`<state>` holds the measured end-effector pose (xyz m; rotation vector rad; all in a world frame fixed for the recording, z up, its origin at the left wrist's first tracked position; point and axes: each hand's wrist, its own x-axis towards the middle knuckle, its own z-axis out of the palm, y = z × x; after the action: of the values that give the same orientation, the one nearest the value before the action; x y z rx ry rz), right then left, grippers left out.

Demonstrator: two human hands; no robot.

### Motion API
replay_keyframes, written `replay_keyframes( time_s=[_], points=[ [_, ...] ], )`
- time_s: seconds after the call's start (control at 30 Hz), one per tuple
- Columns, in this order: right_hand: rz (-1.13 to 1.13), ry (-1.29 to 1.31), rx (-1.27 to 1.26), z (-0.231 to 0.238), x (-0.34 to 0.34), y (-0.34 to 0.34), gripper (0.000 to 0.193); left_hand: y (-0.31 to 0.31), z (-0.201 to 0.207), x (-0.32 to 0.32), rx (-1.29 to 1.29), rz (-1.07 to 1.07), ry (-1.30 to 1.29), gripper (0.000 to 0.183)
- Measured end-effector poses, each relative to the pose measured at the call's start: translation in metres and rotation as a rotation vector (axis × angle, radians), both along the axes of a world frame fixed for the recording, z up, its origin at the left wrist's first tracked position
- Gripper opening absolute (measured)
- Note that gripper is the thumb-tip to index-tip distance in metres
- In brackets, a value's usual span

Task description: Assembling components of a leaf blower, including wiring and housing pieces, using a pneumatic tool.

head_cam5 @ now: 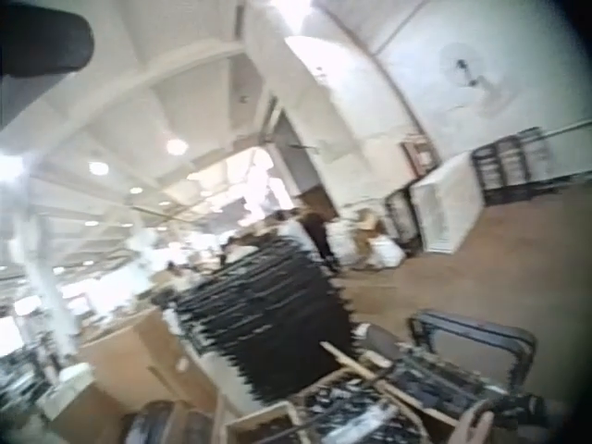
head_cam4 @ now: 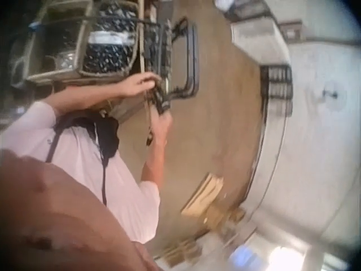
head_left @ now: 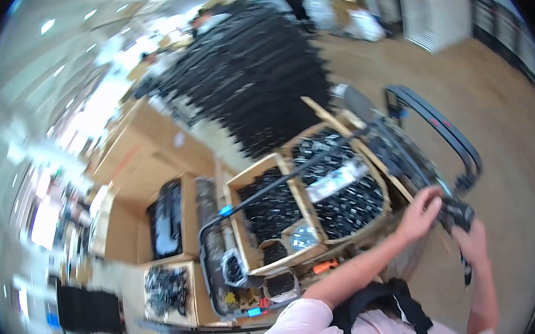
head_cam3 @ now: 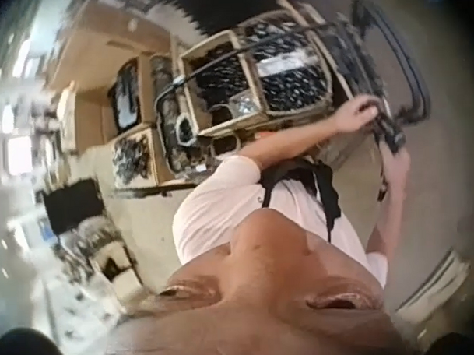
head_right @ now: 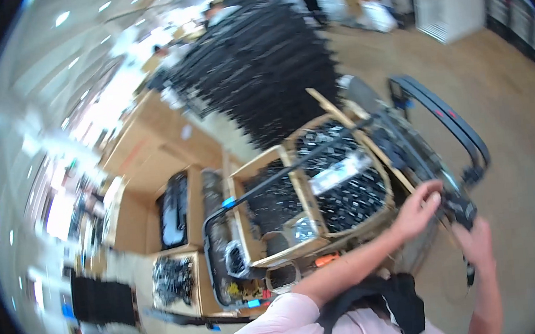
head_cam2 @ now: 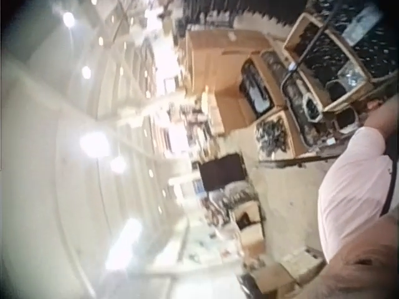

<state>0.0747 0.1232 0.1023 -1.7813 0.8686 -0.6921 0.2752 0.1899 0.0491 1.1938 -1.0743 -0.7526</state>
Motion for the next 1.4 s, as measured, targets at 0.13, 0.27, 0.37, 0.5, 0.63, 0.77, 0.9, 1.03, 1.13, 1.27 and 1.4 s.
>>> replay_keyframes(
  time_s=[0.13, 0.27, 0.37, 0.5, 0.63, 0.77, 0.9, 1.03, 1.13, 1.27, 1.4],
  points=[
    [-0.044, -0.109, 0.3, -0.038, 0.034, 0.025, 0.015, 0.067, -0.014, 0.037, 0.025, 0.252, -0.16, 0.036],
    [0.041, -0.282, 0.567, -0.11, 0.073, 0.03, 0.031, 0.16, -0.046, 0.063, 0.296, 0.415, -0.46, 0.029],
    [0.137, -0.319, 0.63, -0.14, 0.093, 0.025, 0.036, 0.22, -0.069, 0.062, 0.573, 0.503, -0.704, 0.031],
    [0.153, -0.322, 0.622, -0.167, 0.111, 0.023, 0.034, 0.251, -0.096, 0.052, 0.799, 0.591, -0.719, 0.038],
    [0.312, -0.28, 0.49, -0.184, 0.111, 0.033, 0.032, 0.253, -0.104, 0.046, 1.046, 0.644, -0.541, 0.047],
    [0.374, -0.132, 0.312, -0.239, 0.098, 0.029, 0.035, 0.257, -0.1, 0.041, 1.027, 0.662, -0.52, 0.048],
    [0.394, -0.05, 0.071, -0.254, 0.09, 0.014, 0.032, 0.249, -0.104, 0.041, 0.99, 0.657, -0.559, 0.043],
    [0.344, 0.106, -0.065, -0.233, 0.096, 0.023, 0.026, 0.255, -0.111, 0.037, 0.996, 0.718, -0.555, 0.042],
    [0.294, 0.222, -0.086, -0.217, 0.108, 0.028, 0.035, 0.256, -0.114, 0.038, 0.955, 0.718, -0.581, 0.042],
    [0.179, 0.393, -0.27, -0.216, 0.114, 0.042, 0.046, 0.264, -0.11, 0.037, 0.928, 0.714, -0.539, 0.038],
    [0.099, 0.417, -0.351, -0.214, 0.11, 0.044, 0.049, 0.276, -0.116, 0.026, 0.536, 0.8, -0.616, 0.026]
  ],
)
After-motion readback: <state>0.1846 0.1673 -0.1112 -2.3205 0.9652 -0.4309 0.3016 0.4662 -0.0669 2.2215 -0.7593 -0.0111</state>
